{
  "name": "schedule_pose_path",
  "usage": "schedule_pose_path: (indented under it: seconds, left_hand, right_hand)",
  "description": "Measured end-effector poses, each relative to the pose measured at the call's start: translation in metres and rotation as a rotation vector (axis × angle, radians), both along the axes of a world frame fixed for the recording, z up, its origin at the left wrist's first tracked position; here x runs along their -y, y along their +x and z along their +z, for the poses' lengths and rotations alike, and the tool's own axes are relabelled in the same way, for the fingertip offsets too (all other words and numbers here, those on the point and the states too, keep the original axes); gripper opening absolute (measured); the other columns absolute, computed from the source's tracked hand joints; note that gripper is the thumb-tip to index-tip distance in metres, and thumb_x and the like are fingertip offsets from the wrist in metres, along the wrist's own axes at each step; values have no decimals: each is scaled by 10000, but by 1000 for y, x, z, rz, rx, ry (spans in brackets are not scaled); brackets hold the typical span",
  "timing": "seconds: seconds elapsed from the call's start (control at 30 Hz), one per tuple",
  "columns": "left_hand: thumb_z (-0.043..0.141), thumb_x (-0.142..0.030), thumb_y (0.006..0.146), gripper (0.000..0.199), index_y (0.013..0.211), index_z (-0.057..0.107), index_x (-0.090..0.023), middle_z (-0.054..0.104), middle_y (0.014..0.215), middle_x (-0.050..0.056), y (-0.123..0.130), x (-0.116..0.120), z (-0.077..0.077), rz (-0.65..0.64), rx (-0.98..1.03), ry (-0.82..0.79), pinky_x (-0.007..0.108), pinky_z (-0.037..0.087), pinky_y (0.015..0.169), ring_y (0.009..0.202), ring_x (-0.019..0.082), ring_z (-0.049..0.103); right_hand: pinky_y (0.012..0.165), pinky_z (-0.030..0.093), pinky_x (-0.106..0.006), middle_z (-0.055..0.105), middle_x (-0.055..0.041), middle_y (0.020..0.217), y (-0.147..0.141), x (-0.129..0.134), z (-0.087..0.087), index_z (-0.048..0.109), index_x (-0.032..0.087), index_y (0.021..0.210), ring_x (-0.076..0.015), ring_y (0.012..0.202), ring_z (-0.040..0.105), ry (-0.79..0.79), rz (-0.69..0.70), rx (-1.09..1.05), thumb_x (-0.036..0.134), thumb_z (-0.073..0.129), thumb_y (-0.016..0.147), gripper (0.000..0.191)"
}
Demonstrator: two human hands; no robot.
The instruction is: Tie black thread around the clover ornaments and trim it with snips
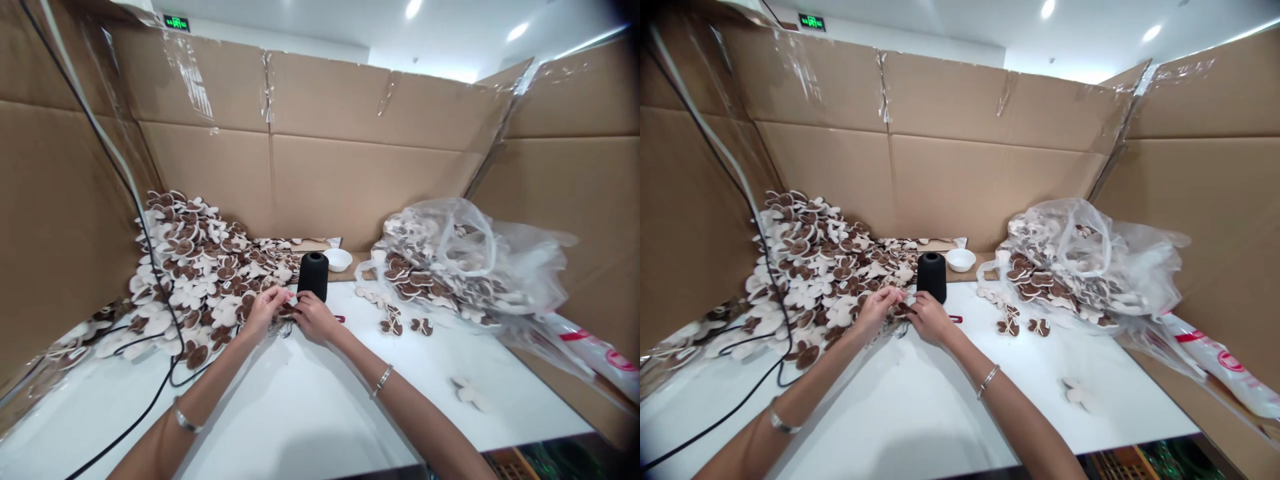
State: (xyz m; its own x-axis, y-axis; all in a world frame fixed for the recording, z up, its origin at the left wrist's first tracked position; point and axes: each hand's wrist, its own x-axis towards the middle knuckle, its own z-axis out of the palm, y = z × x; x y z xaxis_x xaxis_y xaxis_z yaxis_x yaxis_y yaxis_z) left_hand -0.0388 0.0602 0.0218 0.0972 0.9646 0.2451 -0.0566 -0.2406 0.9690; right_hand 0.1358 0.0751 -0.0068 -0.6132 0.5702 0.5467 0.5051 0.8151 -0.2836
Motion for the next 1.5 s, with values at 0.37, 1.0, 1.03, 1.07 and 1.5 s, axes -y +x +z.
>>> schedule_pose_path:
  seconds: [0.37,1.0,1.03,1.07,1.5]
  left_hand:
    - [643,-504,795,370,638,626,-170,659,787,67,-7,48,-28,-89,70,-94,279,420,736,766,185,557]
    - [788,-459,666,360,619,634,-138,653,757,48,-21,59,-22,-108,304,-278,228,377,631,611,103,454]
    - [791,-452,666,355,621,633,-137,654,753,46,-21,59,-23,-110,309,-286,224,376,626,609,101,455]
    - [796,-445,663,352,624,632,-136,653,748,44,-21,59,-24,-112,314,-295,221,374,618,608,99,457]
    - [826,-399,645,355,639,622,-109,629,709,34,-17,51,-35,-179,405,-389,210,438,578,571,93,535]
  right_hand:
    - [857,470,-389,618,-105,834,7,11,19,655,161,826,-243,988,498,41,-64,61,223,468,952,234]
    - [863,461,-387,624,-113,891,-4,-1,12,649,155,866,-246,982,487,8,-39,9,240,486,943,200]
    - [863,460,-389,627,-115,891,-4,-1,12,651,155,871,-246,982,486,3,-39,-5,242,486,943,199]
    - [864,459,-391,631,-117,891,-4,-2,11,652,154,875,-245,981,487,-1,-38,-20,242,487,942,199]
    - [861,456,-403,674,-103,906,10,5,20,679,159,933,-233,941,532,-89,-37,-244,334,537,935,225]
